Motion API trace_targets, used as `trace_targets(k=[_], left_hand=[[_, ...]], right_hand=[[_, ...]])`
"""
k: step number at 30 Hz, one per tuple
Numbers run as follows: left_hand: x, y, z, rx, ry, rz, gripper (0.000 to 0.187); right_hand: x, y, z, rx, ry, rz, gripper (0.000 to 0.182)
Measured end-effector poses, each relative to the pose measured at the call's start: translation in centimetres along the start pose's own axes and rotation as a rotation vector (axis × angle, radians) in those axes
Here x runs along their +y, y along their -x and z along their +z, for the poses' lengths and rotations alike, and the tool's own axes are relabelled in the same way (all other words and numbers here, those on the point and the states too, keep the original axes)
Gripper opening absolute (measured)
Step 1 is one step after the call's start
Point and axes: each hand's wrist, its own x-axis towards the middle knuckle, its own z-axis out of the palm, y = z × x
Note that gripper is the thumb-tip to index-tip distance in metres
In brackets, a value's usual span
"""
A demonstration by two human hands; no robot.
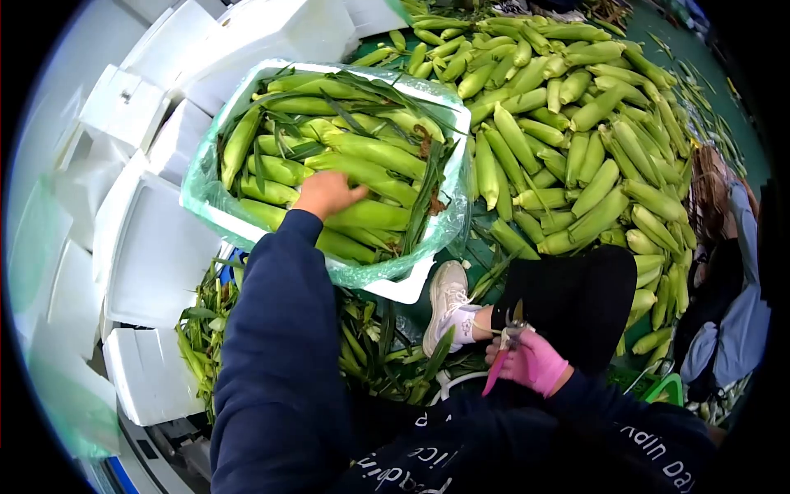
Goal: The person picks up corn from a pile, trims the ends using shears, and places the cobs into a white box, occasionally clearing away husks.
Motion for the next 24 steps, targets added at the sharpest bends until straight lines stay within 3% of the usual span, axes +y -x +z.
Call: trace_targets(k=[4, 6, 9, 10, 12, 13, 14, 16, 18, 22, 24], left_hand=[[4.3, 4.9, -0.4, -0.209, 0.087, 0.17, 0.055], [4.4, 6.8, 1.1, 0.024, 0.107, 0.299, 0.054], [6.1, 11.2, -2.8, 0.081, 0.053, 0.125, 0.047], [6.0, 13.8, -4.3, 0.212, 0.143, 0.081, 0.047], [6.0, 20.3, -8.6, 0.421, 0.473, -0.076, 0.051], [6.1, 23.3, -10.1, 0.387, 0.757, -0.199, 0.059], [4.7, 25.7, -8.0, 0.421, 1.101, -0.105, 0.063], [5.8, 31.1, -7.1, 0.09, 1.991, -0.296, 0.066], [7.6, 33.8, -3.2, 0.058, 2.338, -0.271, 0.067], [9.9, 38.2, 2.3, -0.118, 2.691, -0.383, 0.07], [10.9, 39.6, 2.4, -0.125, 2.643, -0.395, 0.068]], right_hand=[[-0.9, -1.0, 1.9, 0.107, 0.218, -0.106, 0.041], [-0.8, -2.0, 3.1, 0.013, 0.284, -0.078, 0.04], [-0.3, -1.5, 5.9, -0.141, 0.33, -0.079, 0.037], [-0.5, -0.7, 6.7, -0.243, 0.397, -0.092, 0.038], [-0.5, 1.4, 8.6, -0.271, 0.64, -0.266, 0.044], [-0.6, 1.2, 8.1, -0.3, 0.849, -0.254, 0.055], [-0.5, 1.1, 8.3, -0.358, 1.004, -0.38, 0.066], [-0.2, 0.9, 9.7, -0.465, 1.109, -0.394, 0.073], [-0.1, 1.2, 12.6, -0.517, 1.206, -0.351, 0.069], [-0.7, 0.5, 16.4, -0.592, 1.635, -0.391, 0.073], [-0.8, -0.2, 16.8, -0.62, 1.697, -0.445, 0.069]])
